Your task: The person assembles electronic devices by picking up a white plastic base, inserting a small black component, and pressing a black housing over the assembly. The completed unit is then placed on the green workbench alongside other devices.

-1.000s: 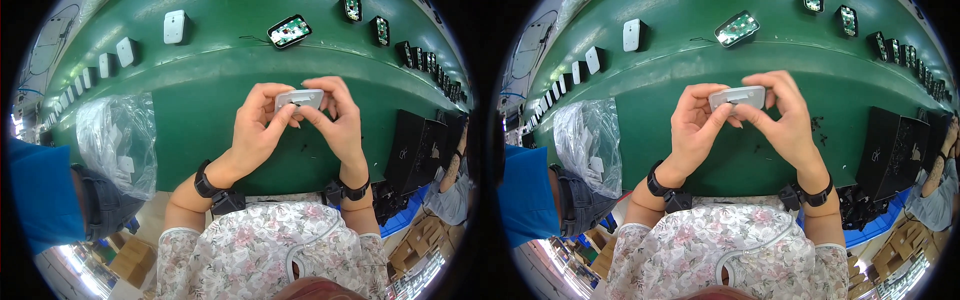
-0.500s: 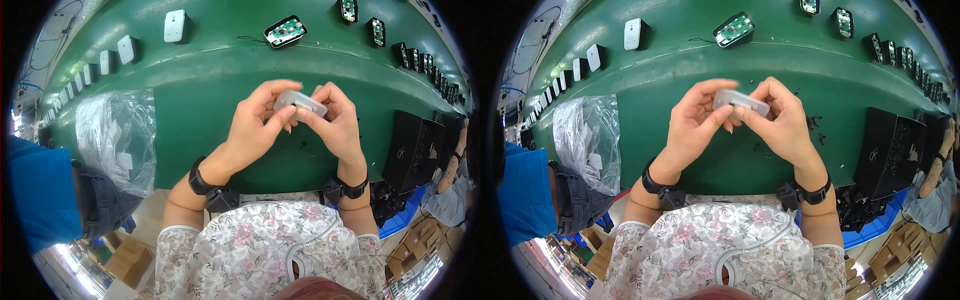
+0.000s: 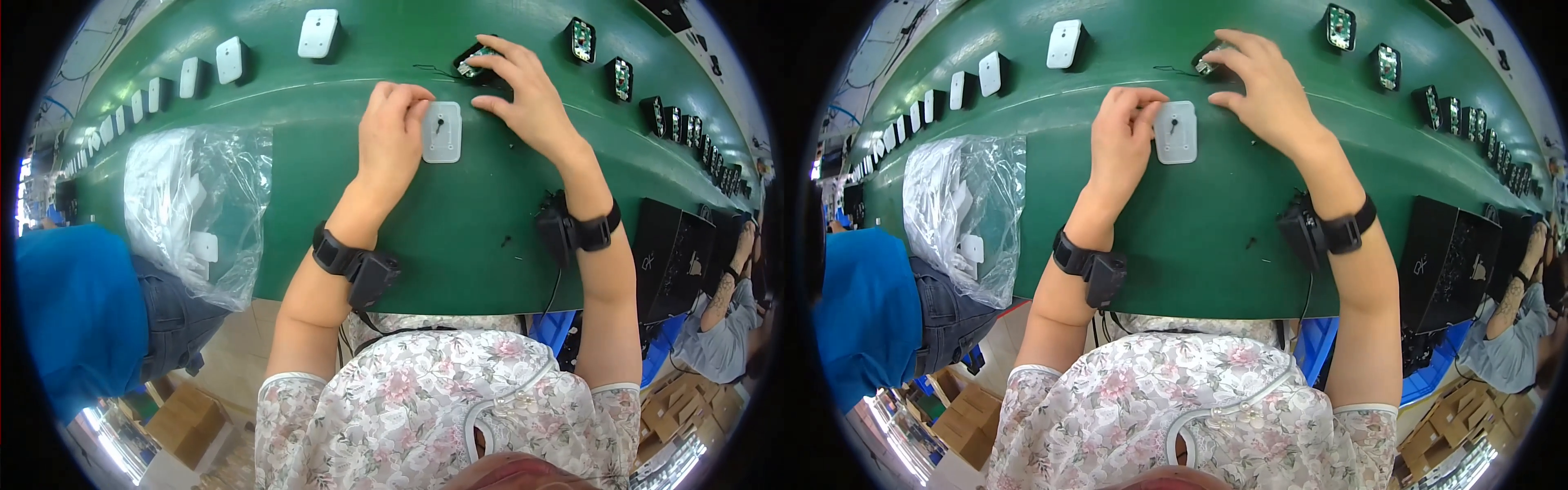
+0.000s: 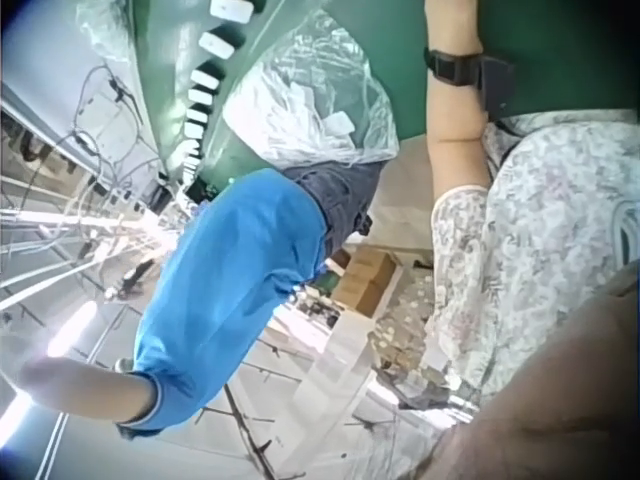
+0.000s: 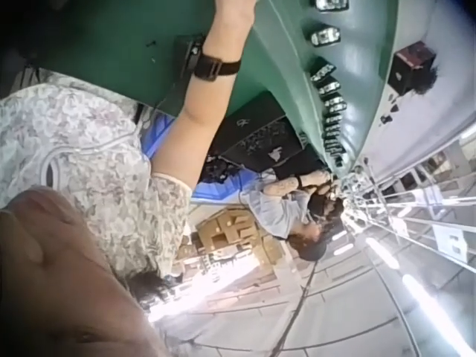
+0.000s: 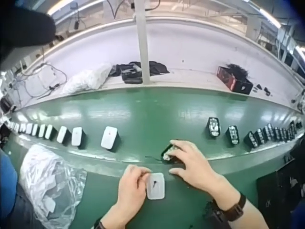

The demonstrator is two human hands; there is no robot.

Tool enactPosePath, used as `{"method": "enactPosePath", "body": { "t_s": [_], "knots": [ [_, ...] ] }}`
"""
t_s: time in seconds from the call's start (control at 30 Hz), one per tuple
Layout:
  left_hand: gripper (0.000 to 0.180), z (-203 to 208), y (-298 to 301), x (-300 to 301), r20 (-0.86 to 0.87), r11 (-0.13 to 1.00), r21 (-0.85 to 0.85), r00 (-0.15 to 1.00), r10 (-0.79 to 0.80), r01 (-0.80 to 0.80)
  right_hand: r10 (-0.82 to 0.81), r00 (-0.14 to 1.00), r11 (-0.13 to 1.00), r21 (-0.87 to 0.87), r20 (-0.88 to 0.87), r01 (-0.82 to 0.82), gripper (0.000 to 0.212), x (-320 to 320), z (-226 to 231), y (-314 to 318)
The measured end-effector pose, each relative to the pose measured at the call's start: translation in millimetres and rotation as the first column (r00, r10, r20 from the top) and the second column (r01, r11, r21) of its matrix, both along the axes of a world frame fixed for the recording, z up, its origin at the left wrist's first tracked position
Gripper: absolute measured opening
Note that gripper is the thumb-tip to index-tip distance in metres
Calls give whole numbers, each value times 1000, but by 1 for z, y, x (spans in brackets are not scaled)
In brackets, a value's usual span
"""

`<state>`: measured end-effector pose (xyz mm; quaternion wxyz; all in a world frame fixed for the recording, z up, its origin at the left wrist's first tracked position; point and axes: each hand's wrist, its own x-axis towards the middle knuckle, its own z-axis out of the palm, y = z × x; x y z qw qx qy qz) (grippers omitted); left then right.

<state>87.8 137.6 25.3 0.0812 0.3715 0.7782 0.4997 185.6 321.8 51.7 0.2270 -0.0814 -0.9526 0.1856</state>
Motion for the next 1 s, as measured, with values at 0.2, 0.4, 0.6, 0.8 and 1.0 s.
{"method": "enactPosePath", "body": {
  "t_s": [0.2, 0.4, 0.6, 0.8, 1.0],
  "knots": [
    [42, 17, -7, 33, -319, 977, -210, 947, -36, -33, -138, 989, 989, -50, -43, 136, 36, -14, 4, 4],
    [47, 15, -9, 39, -444, 950, -311, 886, -132, -14, -271, 909, 939, -123, 316, 322, 30, 45, 37, -15],
    [53, 11, -6, 30, -441, 968, -245, 882, -166, 60, -143, 979, 971, -171, 146, 167, 38, 71, 29, -14],
    [58, 13, -5, 29, -444, 964, -241, 870, -214, 114, -171, 966, 963, -173, 192, 205, 46, 79, 31, -13],
    [47, 26, 5, 35, -521, 994, -22, 847, -107, 112, -100, 994, 973, -207, 45, 107, 44, 81, 53, -34]
  ]
}}
